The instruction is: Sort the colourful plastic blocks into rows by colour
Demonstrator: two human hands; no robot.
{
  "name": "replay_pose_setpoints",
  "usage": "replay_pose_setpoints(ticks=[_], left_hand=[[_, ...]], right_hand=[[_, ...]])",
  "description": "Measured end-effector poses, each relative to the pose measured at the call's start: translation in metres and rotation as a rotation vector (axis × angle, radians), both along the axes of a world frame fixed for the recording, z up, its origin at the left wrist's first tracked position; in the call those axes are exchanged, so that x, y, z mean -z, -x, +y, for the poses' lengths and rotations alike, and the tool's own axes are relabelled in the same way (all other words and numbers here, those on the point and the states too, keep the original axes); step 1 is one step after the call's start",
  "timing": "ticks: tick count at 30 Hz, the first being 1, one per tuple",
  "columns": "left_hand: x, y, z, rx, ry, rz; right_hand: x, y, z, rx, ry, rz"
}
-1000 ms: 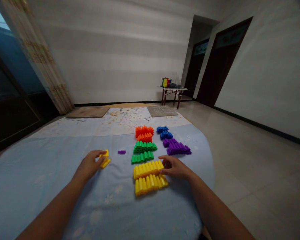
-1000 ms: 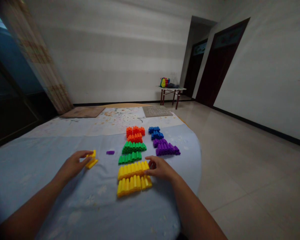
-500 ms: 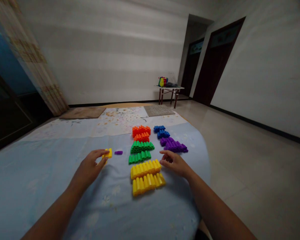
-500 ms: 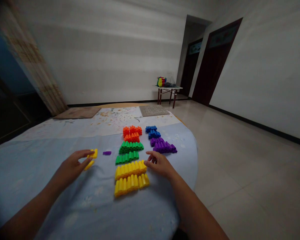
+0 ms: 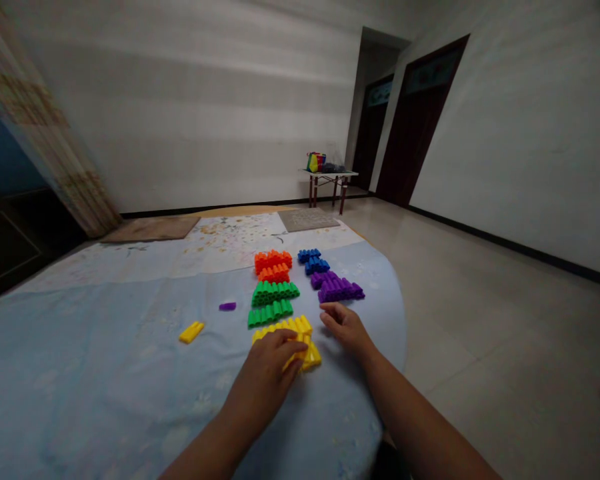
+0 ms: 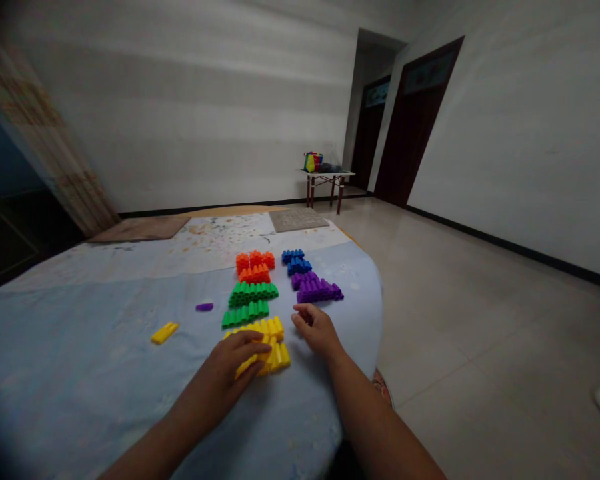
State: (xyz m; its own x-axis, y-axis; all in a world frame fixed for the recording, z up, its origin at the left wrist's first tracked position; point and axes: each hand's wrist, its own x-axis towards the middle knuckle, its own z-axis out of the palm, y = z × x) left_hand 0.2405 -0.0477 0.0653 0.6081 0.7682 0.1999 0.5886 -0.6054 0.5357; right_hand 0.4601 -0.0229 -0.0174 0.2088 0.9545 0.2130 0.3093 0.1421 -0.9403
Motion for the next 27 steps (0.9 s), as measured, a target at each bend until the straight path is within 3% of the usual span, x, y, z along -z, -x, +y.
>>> replay_pose_setpoints(ticks=[13, 27], left_hand=[[0.005, -0.029, 0.0, -0.024, -0.028, 0.26], [0.009, -0.013, 0.0, -0.094, -0.032, 0.162]], right_hand=[[0.0, -0.001, 0.0, -0.01, 0.013, -0.027], [0.0, -0.002, -0.001, -0.008, 0.008, -0.031]])
